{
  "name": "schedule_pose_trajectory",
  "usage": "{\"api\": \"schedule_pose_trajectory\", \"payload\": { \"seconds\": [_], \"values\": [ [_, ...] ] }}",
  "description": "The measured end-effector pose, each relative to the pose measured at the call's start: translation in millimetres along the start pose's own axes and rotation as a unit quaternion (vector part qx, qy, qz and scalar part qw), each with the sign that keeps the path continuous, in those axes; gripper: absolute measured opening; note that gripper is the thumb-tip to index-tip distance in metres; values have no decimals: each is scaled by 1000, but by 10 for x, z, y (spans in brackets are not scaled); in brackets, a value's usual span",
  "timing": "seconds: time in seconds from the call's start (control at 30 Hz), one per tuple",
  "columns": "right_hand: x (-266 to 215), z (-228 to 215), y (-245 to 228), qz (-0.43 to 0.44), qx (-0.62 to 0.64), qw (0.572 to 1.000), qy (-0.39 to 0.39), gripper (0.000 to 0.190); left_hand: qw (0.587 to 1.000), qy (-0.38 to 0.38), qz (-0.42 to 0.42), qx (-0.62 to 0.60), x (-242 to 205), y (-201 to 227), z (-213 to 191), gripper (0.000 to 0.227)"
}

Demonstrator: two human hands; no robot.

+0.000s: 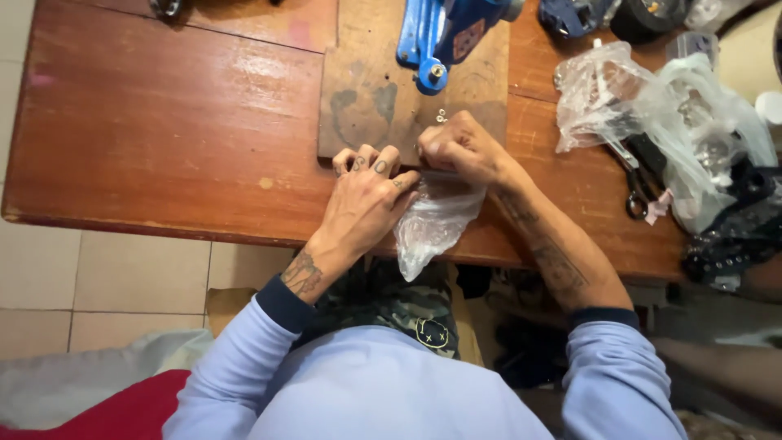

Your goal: Installing metal eyelets onto a leather strap using a manual press and organizing hardware components.

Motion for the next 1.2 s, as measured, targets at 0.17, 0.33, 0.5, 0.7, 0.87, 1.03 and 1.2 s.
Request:
{"api": "schedule_pose_trajectory", "payload": {
  "seconds": [0.17, 0.33, 0.5, 0.7, 0.87, 1.03, 1.2],
  "values": [
    [-394, 213, 164, 43, 23, 998, -36, 38, 999, -42, -3, -18, 16, -21, 39, 18],
    [-482, -30, 15, -35, 116, 987, 104, 48, 1000, -19, -5, -24, -31, -5, 1, 18],
    [-222, -399, -118, -129, -6, 979, 159, 48, 1000, -3, 5, -21, 31, -10, 1, 19],
    [-105, -620, 372, -10, -23, 977, 212, 47, 1000, -19, -8, -23, -6, -20, 2, 19],
    [-230, -169, 179, 31, -23, 988, 149, 43, 1000, 0, -3, -1, -27, -10, -3, 21],
    [-527, 41, 138, -14, 41, 998, 39, 40, 1000, -8, 0, -17, 9, -12, -11, 19],
    [-599, -156, -54, -31, 38, 990, 129, 47, 1000, -4, -1, -9, -23, -14, 27, 19]
  ]
}}
Point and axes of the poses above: each hand's wrist, its own x-axis towards the middle knuckle, its own z-axis out of the palm, y = z × x, the point moved 5 cm from there along x, towards the middle knuckle, and after that the axes turned 13 degrees about x, right-handed, at the moved point
